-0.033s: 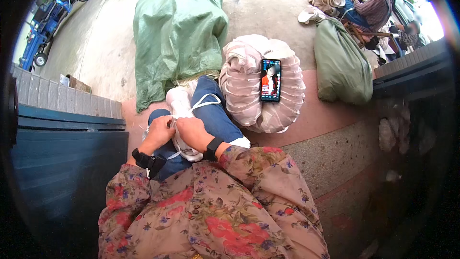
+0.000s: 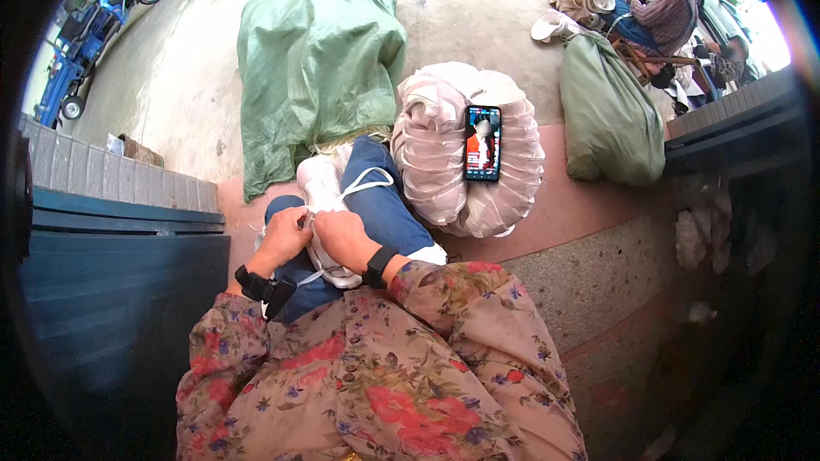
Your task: The recorder is lacing and tying the laces of multiple white shoes while sitting on the floor.
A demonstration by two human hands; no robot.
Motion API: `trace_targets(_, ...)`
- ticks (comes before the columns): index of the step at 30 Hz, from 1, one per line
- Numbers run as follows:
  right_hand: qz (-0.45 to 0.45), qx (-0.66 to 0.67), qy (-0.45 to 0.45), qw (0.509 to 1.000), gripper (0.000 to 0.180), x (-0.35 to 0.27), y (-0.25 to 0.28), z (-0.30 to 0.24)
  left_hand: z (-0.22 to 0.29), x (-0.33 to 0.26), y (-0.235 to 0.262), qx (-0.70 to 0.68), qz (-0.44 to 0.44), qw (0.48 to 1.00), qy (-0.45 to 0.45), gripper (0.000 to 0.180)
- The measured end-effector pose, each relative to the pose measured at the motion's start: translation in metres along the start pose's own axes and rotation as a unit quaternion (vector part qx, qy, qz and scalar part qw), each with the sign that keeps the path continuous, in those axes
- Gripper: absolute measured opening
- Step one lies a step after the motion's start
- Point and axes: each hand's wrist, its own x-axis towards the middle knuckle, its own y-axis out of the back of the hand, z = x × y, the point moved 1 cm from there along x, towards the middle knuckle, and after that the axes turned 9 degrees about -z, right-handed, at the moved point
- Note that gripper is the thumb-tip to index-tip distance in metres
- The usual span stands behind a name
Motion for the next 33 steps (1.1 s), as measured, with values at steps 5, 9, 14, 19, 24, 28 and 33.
trace_targets(5, -0.002, -0.046, 0.037, 0.998, 0.006, -0.001, 0.003, -0.013, -0.011, -0.002, -0.003, -0.065, -0.012, 0.998, 0.007, 0.016)
trace_targets(9, -0.031, -0.036, 0.03, 0.998, 0.008, -0.004, 0.004, -0.011, 0.002, 0.001, -0.002, -0.042, -0.008, 0.999, -0.029, 0.016)
trace_targets(14, -0.005, -0.069, 0.069, 0.995, 0.008, 0.006, 0.005, -0.016, -0.008, -0.005, 0.0, -0.099, 0.01, 0.995, -0.026, 0.016)
trace_targets(19, 0.009, -0.074, 0.07, 0.995, 0.009, 0.012, -0.007, -0.011, 0.0, -0.007, -0.001, -0.107, 0.038, 0.993, -0.013, 0.016)
trace_targets(24, 0.008, -0.007, 0.044, 0.999, 0.011, 0.017, -0.001, 0.005, -0.004, -0.004, -0.021, -0.059, 0.11, 0.991, -0.04, 0.02)
trace_targets(28, -0.05, -0.037, 0.075, 0.995, 0.013, -0.009, 0.019, 0.01, -0.003, -0.013, -0.03, -0.053, 0.159, 0.985, -0.036, 0.029)
trace_targets(33, -0.113, 0.039, 0.144, 0.982, 0.019, -0.081, 0.028, 0.028, 0.045, -0.036, -0.019, 0.17, 0.225, 0.949, -0.141, 0.026)
